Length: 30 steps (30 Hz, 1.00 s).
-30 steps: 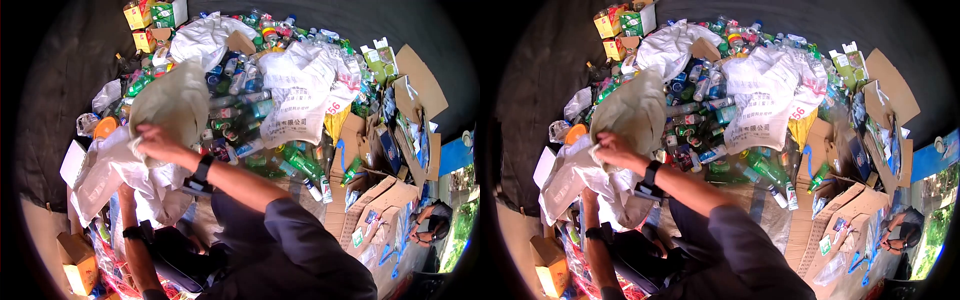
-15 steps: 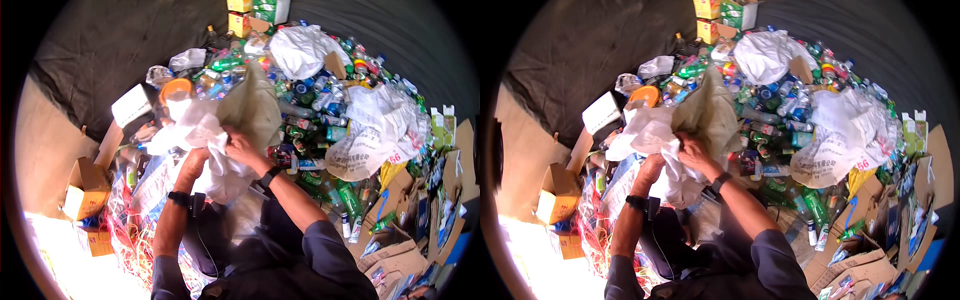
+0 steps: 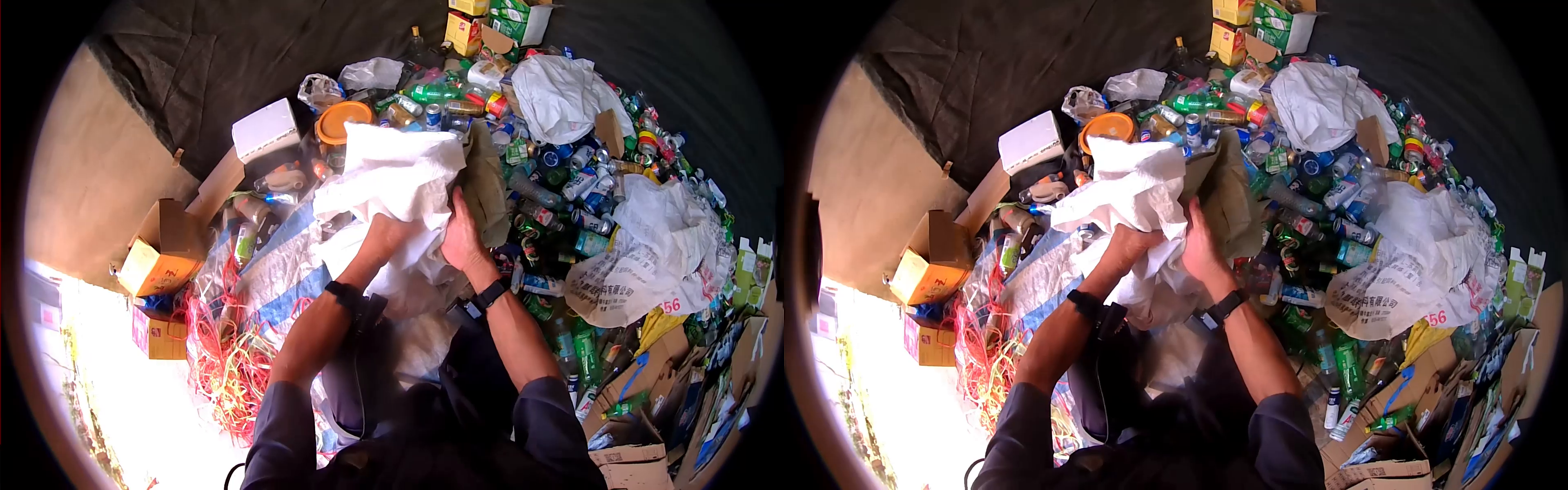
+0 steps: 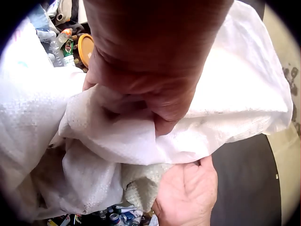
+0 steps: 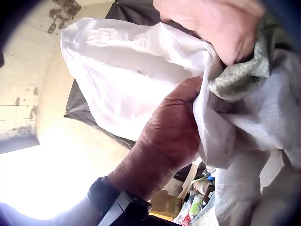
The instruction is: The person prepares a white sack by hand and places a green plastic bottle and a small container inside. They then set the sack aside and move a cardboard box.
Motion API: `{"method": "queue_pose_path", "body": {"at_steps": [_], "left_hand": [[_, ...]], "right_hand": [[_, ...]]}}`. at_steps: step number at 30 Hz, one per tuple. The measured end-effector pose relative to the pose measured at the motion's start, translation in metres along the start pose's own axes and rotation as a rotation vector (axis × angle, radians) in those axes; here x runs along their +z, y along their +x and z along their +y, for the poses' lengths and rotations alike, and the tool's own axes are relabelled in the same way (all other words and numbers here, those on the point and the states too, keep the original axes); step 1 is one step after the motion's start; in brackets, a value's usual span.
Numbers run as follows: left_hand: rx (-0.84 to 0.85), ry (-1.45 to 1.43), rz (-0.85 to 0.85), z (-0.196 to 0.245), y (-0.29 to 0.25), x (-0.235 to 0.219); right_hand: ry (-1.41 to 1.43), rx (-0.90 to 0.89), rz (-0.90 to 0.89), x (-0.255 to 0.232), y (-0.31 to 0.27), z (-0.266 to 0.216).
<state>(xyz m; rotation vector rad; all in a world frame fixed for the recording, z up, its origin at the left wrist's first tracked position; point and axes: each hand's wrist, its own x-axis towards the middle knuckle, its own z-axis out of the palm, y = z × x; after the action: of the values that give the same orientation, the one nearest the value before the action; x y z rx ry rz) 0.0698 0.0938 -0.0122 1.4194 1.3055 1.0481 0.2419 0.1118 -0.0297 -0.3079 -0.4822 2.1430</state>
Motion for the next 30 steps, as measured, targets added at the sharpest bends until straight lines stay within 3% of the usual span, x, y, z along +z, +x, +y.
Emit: {"method": "queue_pose_path", "body": {"at_steps": [1,2,4,6,8,9,10,11,12,13,14,15,16,17,19,20,21,22,23,25,27,30], "left_hand": [[0.103,0.084,0.062,0.000,0.003,0.004],[0.097,0.086,0.074,0.000,0.005,0.007],[0.188,0.062,0.112,-0.002,0.008,0.007],[0.035,-0.134,0.072,-0.005,0.004,0.003],[0.174,-0.109,0.163,-0.034,0.014,0.003],[0.105,-0.036,0.118,-0.019,0.008,-0.002],[0.305,0.177,0.128,-0.043,0.020,-0.007],[0.375,0.365,0.140,-0.052,0.029,-0.012],[0.308,0.226,0.200,-0.038,0.024,-0.010],[0.242,0.103,0.188,-0.047,0.025,-0.012],[0.415,0.116,0.210,-0.058,0.025,-0.011],[0.304,-0.022,0.220,-0.050,0.023,-0.014],[0.195,-0.165,0.228,-0.045,0.022,-0.015],[0.287,-0.113,0.236,-0.046,0.022,-0.015],[0.478,0.099,0.279,-0.068,0.027,-0.016],[0.304,-0.072,0.276,-0.059,0.024,-0.016],[0.214,-0.137,0.303,-0.045,0.018,-0.017],[0.126,-0.203,0.328,-0.041,0.014,-0.017],[0.127,-0.202,0.338,-0.053,0.016,-0.019],[0.090,0.094,0.207,-0.100,0.032,-0.017],[0.149,-0.003,0.227,-0.095,0.031,-0.015],[0.253,-0.071,0.294,-0.080,0.025,-0.020]], "right_hand": [[-0.107,-0.091,0.104,0.009,-0.002,0.003],[-0.105,-0.078,0.099,0.017,-0.003,0.004],[-0.399,-0.250,0.106,0.022,-0.004,0.007],[-0.461,-0.189,0.100,-0.030,0.009,0.016],[-1.377,-0.318,0.199,-0.003,-0.021,-0.006],[-1.274,-0.466,0.275,0.018,-0.028,0.001],[-1.156,-0.602,0.351,0.034,-0.034,0.010],[-1.437,-0.764,0.351,0.040,-0.042,0.011],[-1.711,-0.940,0.349,0.040,-0.051,0.008],[-1.808,-0.878,0.210,0.041,-0.061,0.004],[-1.901,-0.819,0.068,0.042,-0.068,0.005],[-1.884,-0.824,0.032,0.042,-0.072,0.013],[-1.968,-0.614,-0.095,0.043,-0.077,0.021],[-2.041,-0.402,-0.223,0.041,-0.081,0.027],[-2.138,-0.369,-0.260,0.026,-0.084,0.046],[-2.246,-0.326,-0.266,0.014,-0.086,0.057],[-2.319,-0.203,-0.222,0.000,-0.086,0.066],[-2.318,-0.208,-0.236,-0.004,-0.087,0.069],[-2.345,-0.201,-0.258,-0.007,-0.087,0.071],[-2.373,-0.203,-0.293,-0.005,-0.084,0.073],[-2.397,-0.104,-0.395,0.002,-0.083,0.075],[-2.334,-0.004,-0.380,-0.023,-0.078,0.088]]}}
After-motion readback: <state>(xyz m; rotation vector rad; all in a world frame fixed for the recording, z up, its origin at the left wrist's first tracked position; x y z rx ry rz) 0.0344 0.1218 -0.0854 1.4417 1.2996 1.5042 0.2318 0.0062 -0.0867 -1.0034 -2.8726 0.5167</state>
